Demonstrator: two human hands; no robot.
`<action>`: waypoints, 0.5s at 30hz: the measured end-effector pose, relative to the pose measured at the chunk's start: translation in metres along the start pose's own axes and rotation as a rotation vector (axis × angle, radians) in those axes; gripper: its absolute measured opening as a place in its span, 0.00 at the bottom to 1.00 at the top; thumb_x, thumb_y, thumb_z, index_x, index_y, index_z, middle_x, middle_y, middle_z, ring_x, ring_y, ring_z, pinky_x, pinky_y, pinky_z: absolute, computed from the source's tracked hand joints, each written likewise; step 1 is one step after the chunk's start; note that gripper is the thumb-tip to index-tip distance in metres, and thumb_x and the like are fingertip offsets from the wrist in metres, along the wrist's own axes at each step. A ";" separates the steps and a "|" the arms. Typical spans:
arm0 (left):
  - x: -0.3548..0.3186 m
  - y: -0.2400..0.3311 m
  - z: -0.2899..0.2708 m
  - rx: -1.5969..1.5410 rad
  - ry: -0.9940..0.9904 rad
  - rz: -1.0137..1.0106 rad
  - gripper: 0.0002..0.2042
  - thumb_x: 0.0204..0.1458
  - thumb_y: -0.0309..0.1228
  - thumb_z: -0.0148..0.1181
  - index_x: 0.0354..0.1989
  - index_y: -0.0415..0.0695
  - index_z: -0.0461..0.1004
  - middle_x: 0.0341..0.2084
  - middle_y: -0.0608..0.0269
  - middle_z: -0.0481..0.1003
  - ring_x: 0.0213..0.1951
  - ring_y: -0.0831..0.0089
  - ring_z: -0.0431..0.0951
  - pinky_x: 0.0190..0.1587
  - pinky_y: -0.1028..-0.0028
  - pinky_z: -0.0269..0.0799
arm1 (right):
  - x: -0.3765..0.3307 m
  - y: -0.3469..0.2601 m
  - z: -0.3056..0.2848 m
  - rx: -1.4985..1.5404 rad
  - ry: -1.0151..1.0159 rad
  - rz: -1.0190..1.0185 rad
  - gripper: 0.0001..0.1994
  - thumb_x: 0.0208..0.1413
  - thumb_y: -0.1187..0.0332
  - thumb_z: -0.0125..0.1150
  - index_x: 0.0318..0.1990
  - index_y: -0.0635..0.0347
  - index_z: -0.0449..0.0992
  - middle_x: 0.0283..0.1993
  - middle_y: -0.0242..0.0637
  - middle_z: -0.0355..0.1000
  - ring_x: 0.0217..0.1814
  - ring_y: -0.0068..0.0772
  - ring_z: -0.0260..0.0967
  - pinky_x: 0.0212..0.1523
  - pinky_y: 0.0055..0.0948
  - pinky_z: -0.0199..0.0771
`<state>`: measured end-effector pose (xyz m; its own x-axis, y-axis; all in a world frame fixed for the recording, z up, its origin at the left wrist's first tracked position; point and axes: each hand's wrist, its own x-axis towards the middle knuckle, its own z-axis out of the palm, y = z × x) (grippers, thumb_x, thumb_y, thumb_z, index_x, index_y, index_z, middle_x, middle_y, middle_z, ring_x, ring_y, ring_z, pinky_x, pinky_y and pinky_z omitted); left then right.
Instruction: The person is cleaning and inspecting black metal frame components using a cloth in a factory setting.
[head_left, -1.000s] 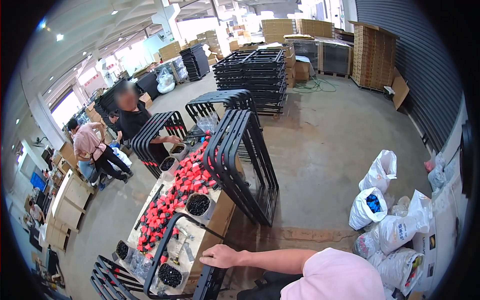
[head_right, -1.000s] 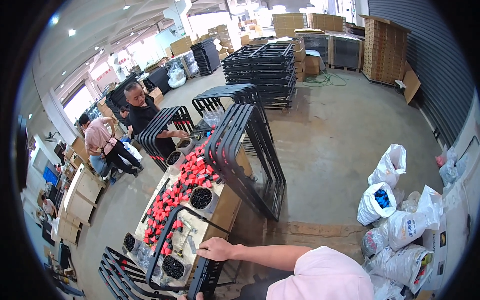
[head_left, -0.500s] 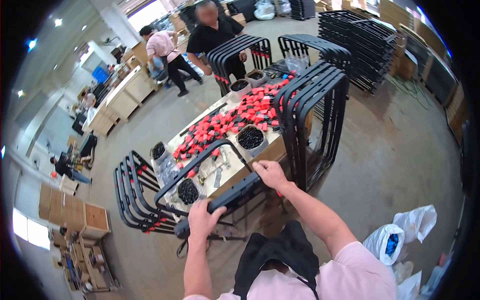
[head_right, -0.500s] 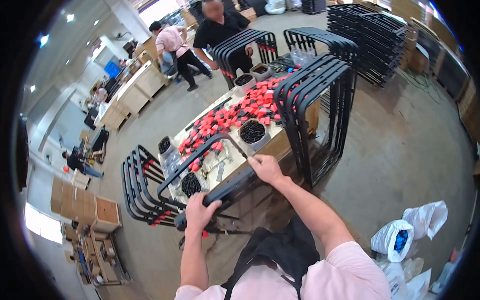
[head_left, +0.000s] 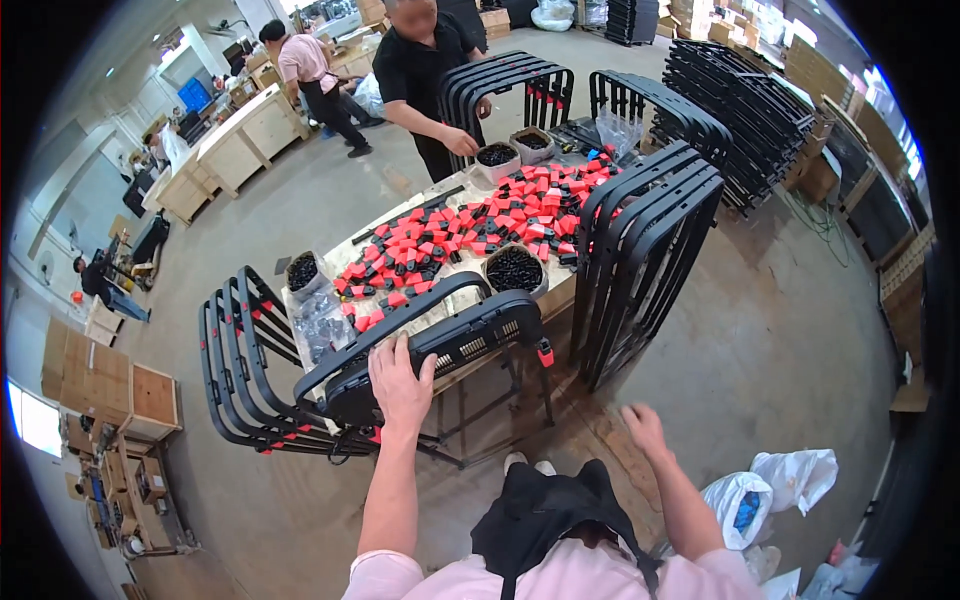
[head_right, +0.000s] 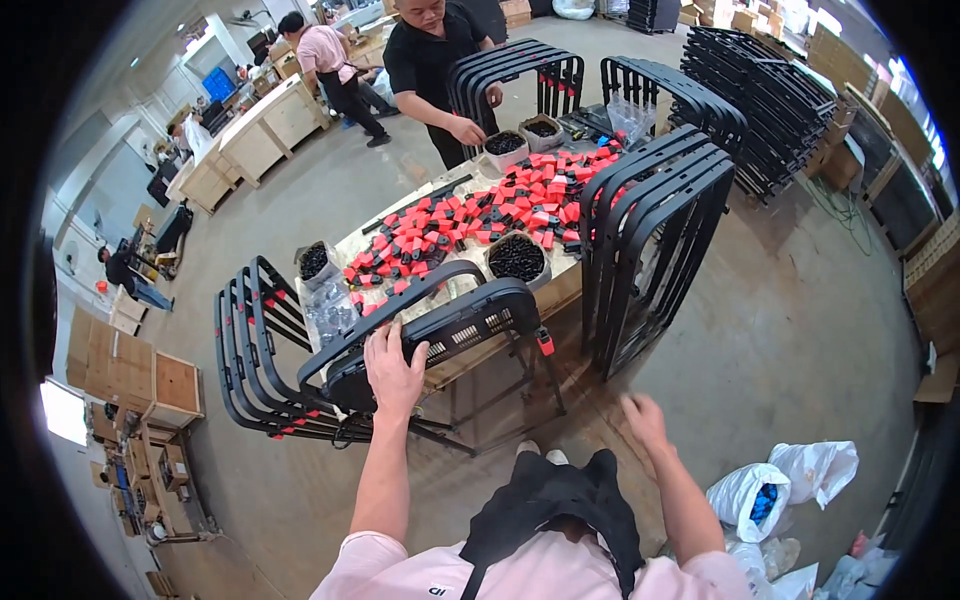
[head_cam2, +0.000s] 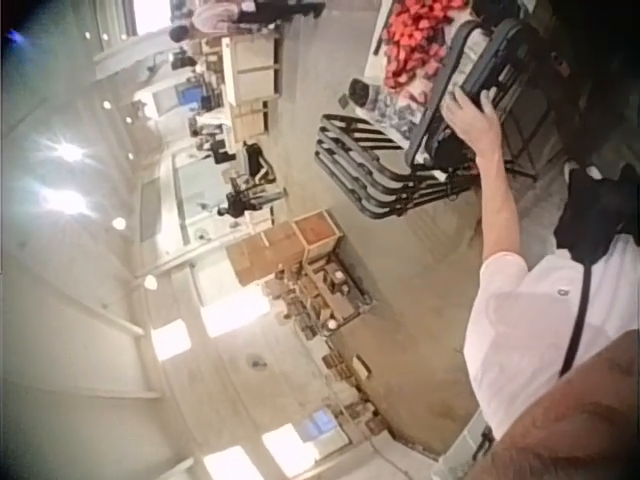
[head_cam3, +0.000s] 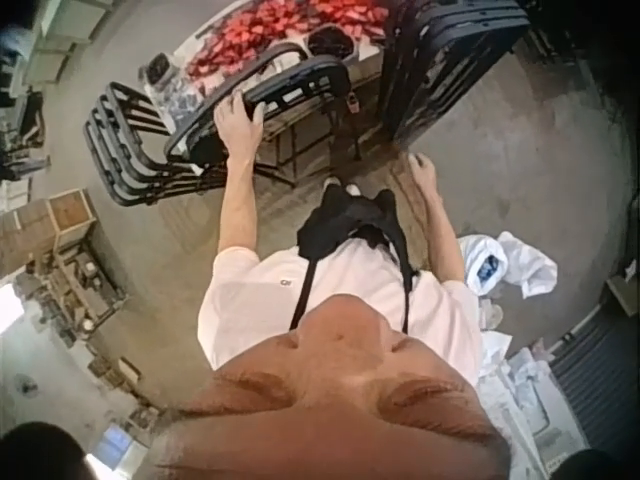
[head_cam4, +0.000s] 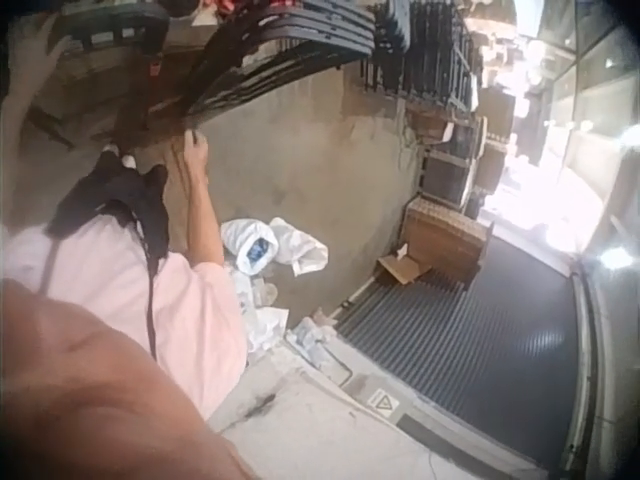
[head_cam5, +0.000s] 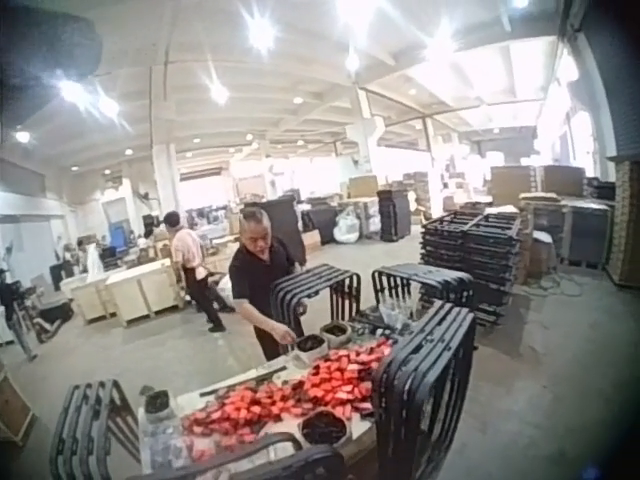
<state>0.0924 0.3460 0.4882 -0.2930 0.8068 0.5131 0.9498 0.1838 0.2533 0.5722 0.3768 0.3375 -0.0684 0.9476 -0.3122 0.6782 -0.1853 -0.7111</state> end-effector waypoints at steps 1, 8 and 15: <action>0.001 0.007 -0.003 -0.001 -0.029 -0.002 0.33 0.52 0.37 0.76 0.66 0.37 0.72 0.63 0.43 0.71 0.67 0.43 0.68 0.74 0.48 0.61 | -0.020 0.037 -0.002 -0.020 0.021 0.090 0.23 0.66 0.51 0.60 0.48 0.66 0.83 0.45 0.55 0.80 0.51 0.56 0.78 0.55 0.45 0.76; -0.006 0.037 0.003 -0.024 -0.082 -0.073 0.36 0.51 0.33 0.75 0.69 0.37 0.68 0.68 0.42 0.66 0.71 0.43 0.64 0.76 0.47 0.57 | -0.171 0.305 -0.021 0.121 0.304 0.470 0.17 0.56 0.59 0.63 0.37 0.69 0.84 0.25 0.43 0.77 0.26 0.34 0.74 0.29 0.39 0.74; -0.002 0.060 0.013 0.116 -0.025 -0.214 0.35 0.52 0.30 0.74 0.69 0.36 0.69 0.68 0.39 0.67 0.69 0.41 0.66 0.73 0.50 0.62 | -0.143 0.424 -0.056 0.018 0.134 0.371 0.14 0.66 0.59 0.62 0.39 0.63 0.83 0.29 0.43 0.78 0.27 0.42 0.72 0.32 0.46 0.73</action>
<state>0.1511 0.3626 0.4911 -0.4875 0.7559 0.4369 0.8730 0.4142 0.2575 0.9103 0.1770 0.1161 0.2762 0.8407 -0.4659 0.6256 -0.5252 -0.5768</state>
